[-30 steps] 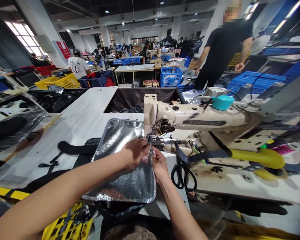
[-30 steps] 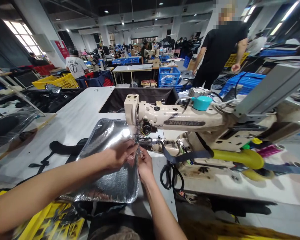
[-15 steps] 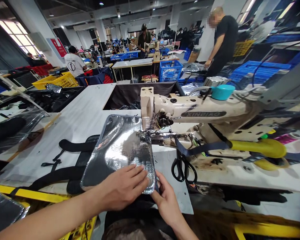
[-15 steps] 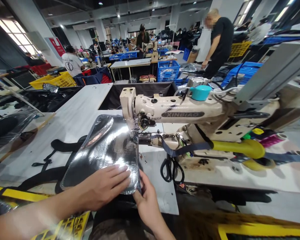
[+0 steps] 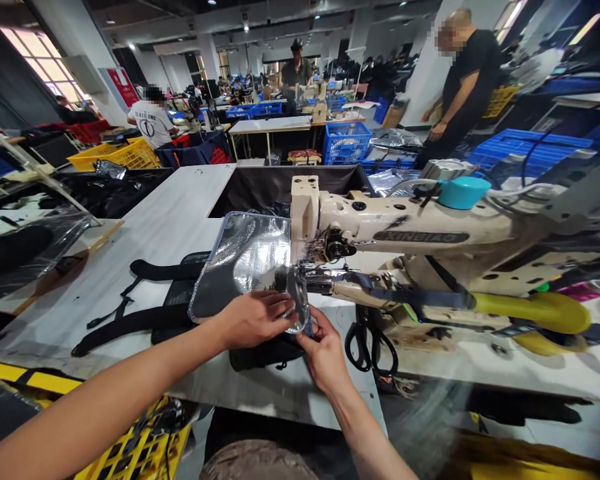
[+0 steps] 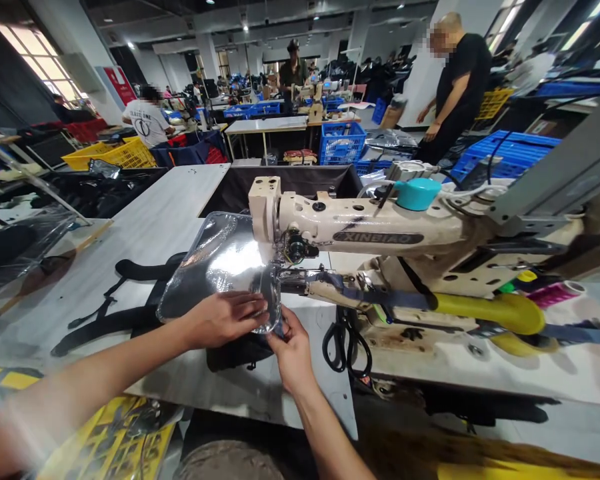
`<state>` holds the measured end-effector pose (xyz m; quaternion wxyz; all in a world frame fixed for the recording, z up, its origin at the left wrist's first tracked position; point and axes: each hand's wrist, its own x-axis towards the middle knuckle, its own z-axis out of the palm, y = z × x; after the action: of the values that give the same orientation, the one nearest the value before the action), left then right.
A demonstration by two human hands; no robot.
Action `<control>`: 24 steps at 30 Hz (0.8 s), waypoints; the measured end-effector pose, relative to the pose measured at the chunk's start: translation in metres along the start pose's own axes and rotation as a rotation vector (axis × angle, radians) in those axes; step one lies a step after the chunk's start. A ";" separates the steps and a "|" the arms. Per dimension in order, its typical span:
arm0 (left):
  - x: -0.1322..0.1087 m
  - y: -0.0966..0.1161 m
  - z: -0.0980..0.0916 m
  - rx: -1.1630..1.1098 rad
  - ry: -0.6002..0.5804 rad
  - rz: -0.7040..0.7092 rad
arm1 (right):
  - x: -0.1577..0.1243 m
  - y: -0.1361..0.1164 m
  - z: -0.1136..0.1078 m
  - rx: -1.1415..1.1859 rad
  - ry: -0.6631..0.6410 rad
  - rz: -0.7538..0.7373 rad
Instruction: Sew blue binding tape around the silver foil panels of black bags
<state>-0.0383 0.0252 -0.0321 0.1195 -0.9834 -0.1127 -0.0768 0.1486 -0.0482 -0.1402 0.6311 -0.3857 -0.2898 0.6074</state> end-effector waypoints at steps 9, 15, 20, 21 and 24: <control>0.021 -0.046 0.022 0.001 -0.013 -0.048 | 0.035 -0.001 0.012 -0.009 0.110 -0.043; 0.026 -0.062 0.005 0.245 -0.151 -0.019 | 0.045 -0.006 0.016 -0.207 0.136 -0.153; 0.022 -0.071 -0.025 0.304 -0.336 0.066 | 0.033 -0.014 0.011 -0.498 0.156 -0.016; 0.021 -0.072 -0.029 0.290 -0.382 0.058 | 0.031 -0.015 0.012 -0.503 0.162 0.025; 0.019 -0.072 -0.033 0.218 -0.410 -0.056 | 0.028 -0.016 0.017 -0.392 0.158 0.061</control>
<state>-0.0418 0.0889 0.0182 0.1973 -0.9563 -0.1694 0.1337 0.1460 -0.0173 -0.1206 0.5459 -0.5563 -0.3401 0.5262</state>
